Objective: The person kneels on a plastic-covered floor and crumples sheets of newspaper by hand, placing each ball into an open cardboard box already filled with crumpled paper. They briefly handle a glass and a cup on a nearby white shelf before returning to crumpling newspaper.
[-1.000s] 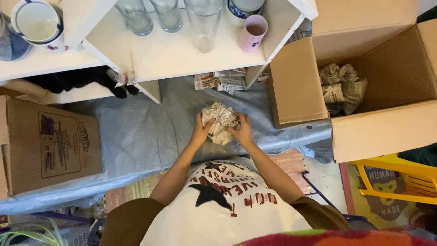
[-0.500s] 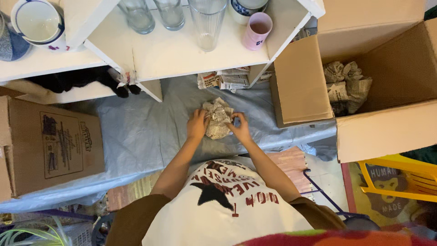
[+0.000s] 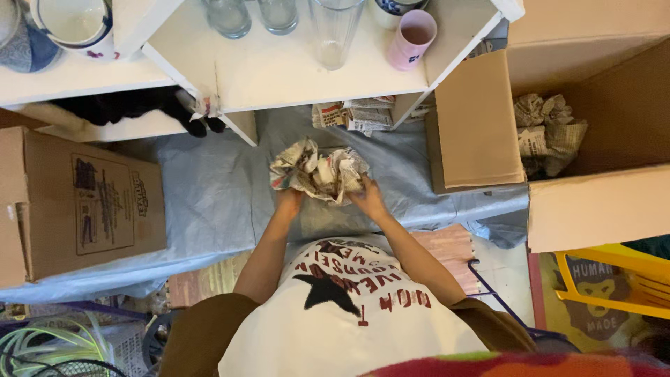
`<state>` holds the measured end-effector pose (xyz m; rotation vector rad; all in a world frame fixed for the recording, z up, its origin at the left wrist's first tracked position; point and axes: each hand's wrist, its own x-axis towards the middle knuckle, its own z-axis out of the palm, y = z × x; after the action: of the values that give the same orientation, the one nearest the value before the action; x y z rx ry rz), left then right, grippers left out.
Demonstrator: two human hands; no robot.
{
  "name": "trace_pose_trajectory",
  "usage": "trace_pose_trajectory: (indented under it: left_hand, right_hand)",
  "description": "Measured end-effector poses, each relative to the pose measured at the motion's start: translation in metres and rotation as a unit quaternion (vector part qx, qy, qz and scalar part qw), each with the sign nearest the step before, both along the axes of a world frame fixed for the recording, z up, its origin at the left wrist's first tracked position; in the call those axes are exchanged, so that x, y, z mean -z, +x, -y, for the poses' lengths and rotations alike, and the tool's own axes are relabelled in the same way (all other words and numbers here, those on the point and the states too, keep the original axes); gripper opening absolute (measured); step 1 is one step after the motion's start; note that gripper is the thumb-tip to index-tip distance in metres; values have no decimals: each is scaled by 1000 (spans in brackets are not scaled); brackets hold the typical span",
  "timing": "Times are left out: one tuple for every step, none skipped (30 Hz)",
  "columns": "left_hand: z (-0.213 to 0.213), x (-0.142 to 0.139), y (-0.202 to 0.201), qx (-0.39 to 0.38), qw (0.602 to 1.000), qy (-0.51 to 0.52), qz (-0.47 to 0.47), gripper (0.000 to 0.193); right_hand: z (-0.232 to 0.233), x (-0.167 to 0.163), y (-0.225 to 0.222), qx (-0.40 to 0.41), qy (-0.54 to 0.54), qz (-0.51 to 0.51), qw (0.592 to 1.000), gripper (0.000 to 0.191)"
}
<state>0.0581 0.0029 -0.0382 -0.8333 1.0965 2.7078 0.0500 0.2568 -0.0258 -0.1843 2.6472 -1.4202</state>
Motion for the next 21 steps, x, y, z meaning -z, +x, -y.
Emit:
trace_pose_trajectory:
  left_hand:
    - [2,1,2,10,1000,-2,13,42]
    - [5,3,3,20,1000,-11,20,40]
    - [8,4,4,28,999,-34,28,38]
    - [13,5,5,30,995,-86,35,36]
    - [18,2,8,29,989,-138,44,35]
    - [22,-4,8,19,970,-235,54,33]
    - [26,-14,10,-21,936,-351,34,31]
    - [27,-28,11,-80,881,-466,26,29]
    - [28,-44,13,-141,832,-536,-11,27]
    - [27,-63,17,-182,792,-575,-94,25]
    - [24,-83,18,-214,747,-603,-181,23]
    - [19,-104,17,-204,707,-621,-272,22]
    - [12,-123,16,-148,675,-630,-355,20]
    - [2,-140,15,-58,646,-631,-427,18]
    - [-11,-153,11,62,612,-638,-464,20]
    - [-24,-163,8,181,568,-633,-494,24]
    - [-36,-168,9,278,574,-657,-403,23]
    - [-47,-168,9,370,568,-668,-306,25]
    - [-53,-164,8,454,552,-669,-205,28]
    - [-52,-155,7,453,566,-675,-137,34]
    - [-47,-142,6,451,571,-680,-90,35]
  right_hand:
    - [-2,1,2,16,7,17,1000,51]
    - [-7,4,5,-34,35,-28,998,41]
    - [-13,3,8,-84,62,-74,992,31]
    - [-19,-2,10,-134,88,-118,980,22]
    - [-25,-10,16,-191,78,-132,970,23]
    - [-33,-19,23,-247,68,-146,955,24]
    - [-40,-28,28,-303,58,-161,938,26]
    - [-45,-37,33,-320,50,-130,937,31]
    - [-50,-45,38,-337,42,-99,935,39]
    - [-53,-52,42,-353,34,-67,932,48]
    - [-54,-58,43,-341,41,-41,938,43]
    - [-54,-62,42,-328,48,-17,943,39]
    - [-53,-65,40,-315,55,8,948,37]
    - [-50,-68,35,-275,29,70,959,45]
    - [-45,-69,28,-234,3,133,963,53]
    - [-40,-71,20,-191,-23,195,962,62]
    - [-31,-71,13,-189,47,186,963,64]
    - [-20,-71,6,-185,117,175,960,65]
    - [-8,-71,0,-180,187,162,952,67]
    - [3,-70,-4,-193,243,187,932,70]
    - [16,-68,-7,-203,298,212,908,74]
